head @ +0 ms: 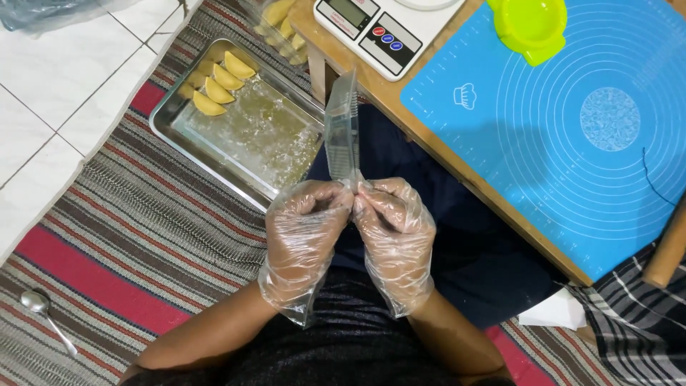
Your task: The person is packaging small yellow pastries by picking them from a metal tray and placing them into clear plastic containers, then placing the containers into plastic sleeves.
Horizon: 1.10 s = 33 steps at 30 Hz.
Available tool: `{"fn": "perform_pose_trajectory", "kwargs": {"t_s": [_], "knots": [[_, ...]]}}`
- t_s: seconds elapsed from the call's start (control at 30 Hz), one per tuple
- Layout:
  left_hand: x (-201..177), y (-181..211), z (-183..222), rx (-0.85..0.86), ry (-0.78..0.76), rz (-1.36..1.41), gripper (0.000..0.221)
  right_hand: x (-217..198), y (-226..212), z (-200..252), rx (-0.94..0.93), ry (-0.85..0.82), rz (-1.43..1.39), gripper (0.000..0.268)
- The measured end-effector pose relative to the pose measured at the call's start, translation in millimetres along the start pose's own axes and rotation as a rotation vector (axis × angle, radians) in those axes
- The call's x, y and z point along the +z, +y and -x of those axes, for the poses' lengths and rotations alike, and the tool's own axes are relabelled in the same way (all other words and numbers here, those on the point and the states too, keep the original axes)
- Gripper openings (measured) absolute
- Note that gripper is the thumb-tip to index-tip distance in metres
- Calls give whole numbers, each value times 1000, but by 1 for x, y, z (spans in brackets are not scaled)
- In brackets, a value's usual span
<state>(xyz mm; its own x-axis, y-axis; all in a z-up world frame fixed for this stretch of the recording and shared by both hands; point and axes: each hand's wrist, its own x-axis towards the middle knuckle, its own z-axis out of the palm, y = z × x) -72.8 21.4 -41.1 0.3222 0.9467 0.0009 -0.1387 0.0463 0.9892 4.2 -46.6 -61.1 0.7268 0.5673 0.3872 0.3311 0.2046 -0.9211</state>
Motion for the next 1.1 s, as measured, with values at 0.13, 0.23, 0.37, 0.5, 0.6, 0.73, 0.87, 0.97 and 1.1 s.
{"fn": "perform_pose_trajectory", "kwargs": {"t_s": [0.13,0.23,0.37,0.5,0.6,0.73,0.87,0.97,1.1], "knots": [[6,-6,-2,-16,39,1,14,1,4,1,-51,41,61,9],[6,-6,-3,-13,12,-8,13,2,3,0,-52,37,63,10],[3,0,-4,-13,-25,-24,13,4,7,-3,-88,27,79,10],[1,-9,-4,24,31,-64,13,7,11,-3,-130,12,151,10],[-8,-15,-8,44,-36,64,14,5,13,-3,-198,-41,74,9],[-16,-39,-20,298,-87,44,18,1,13,-5,-301,-122,132,20],[-23,-28,-26,136,-115,58,55,5,14,-5,-401,-102,280,13],[-28,2,-37,-178,-171,77,76,5,8,-13,-467,-92,352,7],[-39,-9,-48,-125,-196,75,74,1,4,-20,-440,-71,372,9]]}}
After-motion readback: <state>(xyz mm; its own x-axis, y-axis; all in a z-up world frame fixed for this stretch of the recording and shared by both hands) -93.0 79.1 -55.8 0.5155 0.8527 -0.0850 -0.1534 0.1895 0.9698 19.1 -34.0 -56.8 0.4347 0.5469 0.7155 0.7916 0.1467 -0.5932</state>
